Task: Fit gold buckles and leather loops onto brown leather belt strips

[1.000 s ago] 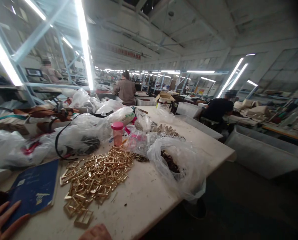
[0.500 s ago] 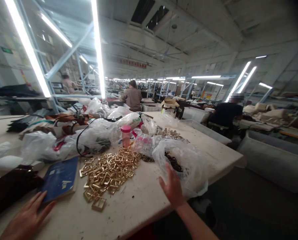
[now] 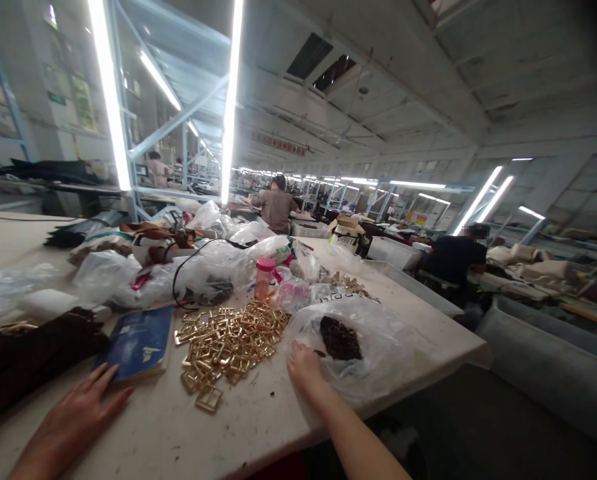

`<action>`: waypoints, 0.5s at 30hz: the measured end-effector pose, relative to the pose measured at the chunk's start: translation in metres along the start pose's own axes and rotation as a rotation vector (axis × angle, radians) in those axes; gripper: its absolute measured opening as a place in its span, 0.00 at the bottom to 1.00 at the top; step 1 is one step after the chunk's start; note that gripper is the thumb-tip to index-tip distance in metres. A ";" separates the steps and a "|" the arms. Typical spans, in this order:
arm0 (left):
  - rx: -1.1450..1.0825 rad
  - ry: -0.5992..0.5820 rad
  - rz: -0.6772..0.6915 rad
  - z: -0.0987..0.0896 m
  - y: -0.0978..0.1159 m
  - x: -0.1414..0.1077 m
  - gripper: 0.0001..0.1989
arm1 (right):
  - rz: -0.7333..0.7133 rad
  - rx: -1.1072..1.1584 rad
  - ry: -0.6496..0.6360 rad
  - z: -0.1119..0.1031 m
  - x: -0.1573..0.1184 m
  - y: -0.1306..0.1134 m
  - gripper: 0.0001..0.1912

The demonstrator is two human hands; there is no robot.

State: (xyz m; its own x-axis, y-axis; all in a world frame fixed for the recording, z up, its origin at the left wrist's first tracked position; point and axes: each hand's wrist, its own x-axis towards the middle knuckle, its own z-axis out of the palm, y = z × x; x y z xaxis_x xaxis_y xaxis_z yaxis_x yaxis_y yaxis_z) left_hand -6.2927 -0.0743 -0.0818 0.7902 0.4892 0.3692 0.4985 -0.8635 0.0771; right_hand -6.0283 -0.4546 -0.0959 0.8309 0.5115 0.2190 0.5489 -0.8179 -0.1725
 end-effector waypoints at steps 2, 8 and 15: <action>0.038 0.014 0.015 -0.001 0.000 -0.001 0.28 | -0.001 0.005 0.003 -0.001 -0.006 -0.001 0.24; 0.088 0.013 0.009 0.011 -0.012 0.001 0.28 | -0.062 0.015 0.138 -0.018 -0.033 0.031 0.27; 0.089 0.047 0.040 0.006 -0.006 -0.003 0.30 | 0.026 -0.010 0.321 -0.048 -0.022 0.102 0.23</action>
State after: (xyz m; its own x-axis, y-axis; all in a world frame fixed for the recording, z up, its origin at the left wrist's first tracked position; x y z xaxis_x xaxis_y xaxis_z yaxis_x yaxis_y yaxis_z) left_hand -6.2961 -0.0695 -0.0887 0.7935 0.4468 0.4132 0.4984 -0.8667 -0.0199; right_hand -5.9945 -0.5619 -0.0720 0.7727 0.3828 0.5063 0.5260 -0.8327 -0.1731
